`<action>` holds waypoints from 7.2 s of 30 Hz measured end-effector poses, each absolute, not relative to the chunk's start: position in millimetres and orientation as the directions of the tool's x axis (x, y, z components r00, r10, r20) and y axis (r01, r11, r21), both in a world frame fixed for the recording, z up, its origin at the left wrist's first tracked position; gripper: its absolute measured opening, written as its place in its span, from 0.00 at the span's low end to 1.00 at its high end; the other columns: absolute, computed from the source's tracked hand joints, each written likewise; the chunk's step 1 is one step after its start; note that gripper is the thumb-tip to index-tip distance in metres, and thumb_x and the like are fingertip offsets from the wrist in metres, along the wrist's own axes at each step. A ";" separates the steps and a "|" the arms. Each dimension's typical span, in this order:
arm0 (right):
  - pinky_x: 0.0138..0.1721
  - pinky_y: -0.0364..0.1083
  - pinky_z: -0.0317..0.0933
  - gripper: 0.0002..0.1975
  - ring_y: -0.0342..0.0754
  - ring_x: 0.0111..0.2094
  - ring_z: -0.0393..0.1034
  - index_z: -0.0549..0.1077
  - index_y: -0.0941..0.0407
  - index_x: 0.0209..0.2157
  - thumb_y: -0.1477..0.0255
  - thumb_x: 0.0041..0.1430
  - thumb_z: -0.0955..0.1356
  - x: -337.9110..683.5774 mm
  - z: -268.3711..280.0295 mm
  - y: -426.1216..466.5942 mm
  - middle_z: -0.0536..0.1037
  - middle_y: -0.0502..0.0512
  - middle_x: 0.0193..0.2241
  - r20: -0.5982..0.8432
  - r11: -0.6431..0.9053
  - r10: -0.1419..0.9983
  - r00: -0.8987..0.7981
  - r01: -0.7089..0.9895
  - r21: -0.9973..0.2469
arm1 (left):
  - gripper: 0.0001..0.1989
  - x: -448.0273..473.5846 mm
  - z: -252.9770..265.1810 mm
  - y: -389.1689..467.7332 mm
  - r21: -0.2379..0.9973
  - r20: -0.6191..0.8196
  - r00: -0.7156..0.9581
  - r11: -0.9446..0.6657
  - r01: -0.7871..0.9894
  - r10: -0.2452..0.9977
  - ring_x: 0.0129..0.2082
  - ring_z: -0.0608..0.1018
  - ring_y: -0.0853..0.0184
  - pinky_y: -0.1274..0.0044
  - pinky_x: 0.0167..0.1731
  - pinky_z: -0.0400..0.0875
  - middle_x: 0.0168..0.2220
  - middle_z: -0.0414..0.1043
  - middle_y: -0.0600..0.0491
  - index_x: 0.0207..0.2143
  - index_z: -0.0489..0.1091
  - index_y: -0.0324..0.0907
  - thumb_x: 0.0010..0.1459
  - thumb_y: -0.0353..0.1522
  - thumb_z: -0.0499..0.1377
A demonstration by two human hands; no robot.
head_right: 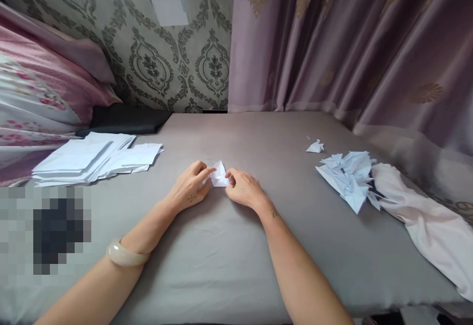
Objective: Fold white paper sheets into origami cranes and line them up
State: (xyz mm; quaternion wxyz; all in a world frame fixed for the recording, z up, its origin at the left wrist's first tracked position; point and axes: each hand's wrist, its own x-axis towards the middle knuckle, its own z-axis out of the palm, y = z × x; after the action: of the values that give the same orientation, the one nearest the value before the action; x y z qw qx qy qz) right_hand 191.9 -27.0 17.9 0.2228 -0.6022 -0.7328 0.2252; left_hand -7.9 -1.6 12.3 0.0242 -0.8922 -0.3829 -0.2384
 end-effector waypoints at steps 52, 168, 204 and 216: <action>0.39 0.42 0.65 0.07 0.45 0.33 0.74 0.76 0.52 0.35 0.68 0.58 0.67 189.2 2.1 -48.3 0.80 0.48 0.32 0.480 0.380 0.867 0.137 0.441 -0.813 | 0.08 20.0 6.8 -23.9 0.936 0.316 0.148 -0.334 0.114 0.937 0.37 0.76 0.68 0.79 0.40 0.67 0.35 0.75 0.53 0.37 0.70 0.41 0.57 0.35 0.59; 0.31 0.43 0.54 0.15 0.40 0.26 0.59 0.78 0.57 0.24 0.58 0.49 0.70 192.0 24.9 -47.9 0.70 0.48 0.23 0.001 0.001 1.000 -0.003 -0.018 -1.000 | 0.15 26.6 16.0 -33.4 0.969 -0.239 0.379 0.244 0.034 0.894 0.26 0.68 0.74 0.82 0.28 0.60 0.26 0.72 0.54 0.29 0.74 0.38 0.48 0.42 0.65; 0.34 0.42 0.58 0.15 0.44 0.35 0.66 0.74 0.52 0.42 0.78 0.53 0.63 203.6 9.9 -26.1 0.71 0.53 0.40 0.173 0.387 0.922 -0.347 0.796 -0.466 | 0.12 2.0 1.0 9.0 0.485 0.310 0.629 -0.687 0.541 0.713 0.37 0.71 0.64 0.75 0.39 0.68 0.38 0.70 0.47 0.39 0.73 0.40 0.53 0.28 0.54; 0.35 0.44 0.59 0.10 0.42 0.30 0.66 0.77 0.52 0.35 0.68 0.59 0.63 208.5 9.5 -10.5 0.73 0.52 0.37 0.120 0.324 0.938 -0.325 0.702 -0.635 | 0.12 2.5 5.2 12.9 0.660 0.207 0.568 -0.542 0.520 0.797 0.36 0.72 0.65 0.75 0.38 0.67 0.38 0.70 0.47 0.38 0.75 0.41 0.57 0.37 0.56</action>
State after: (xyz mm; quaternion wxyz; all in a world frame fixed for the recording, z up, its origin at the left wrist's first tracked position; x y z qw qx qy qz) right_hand 208.5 -10.5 9.5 0.2426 -0.5279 -0.7766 0.2437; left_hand 2.5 12.9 5.2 -0.2756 -0.8415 -0.3912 -0.2509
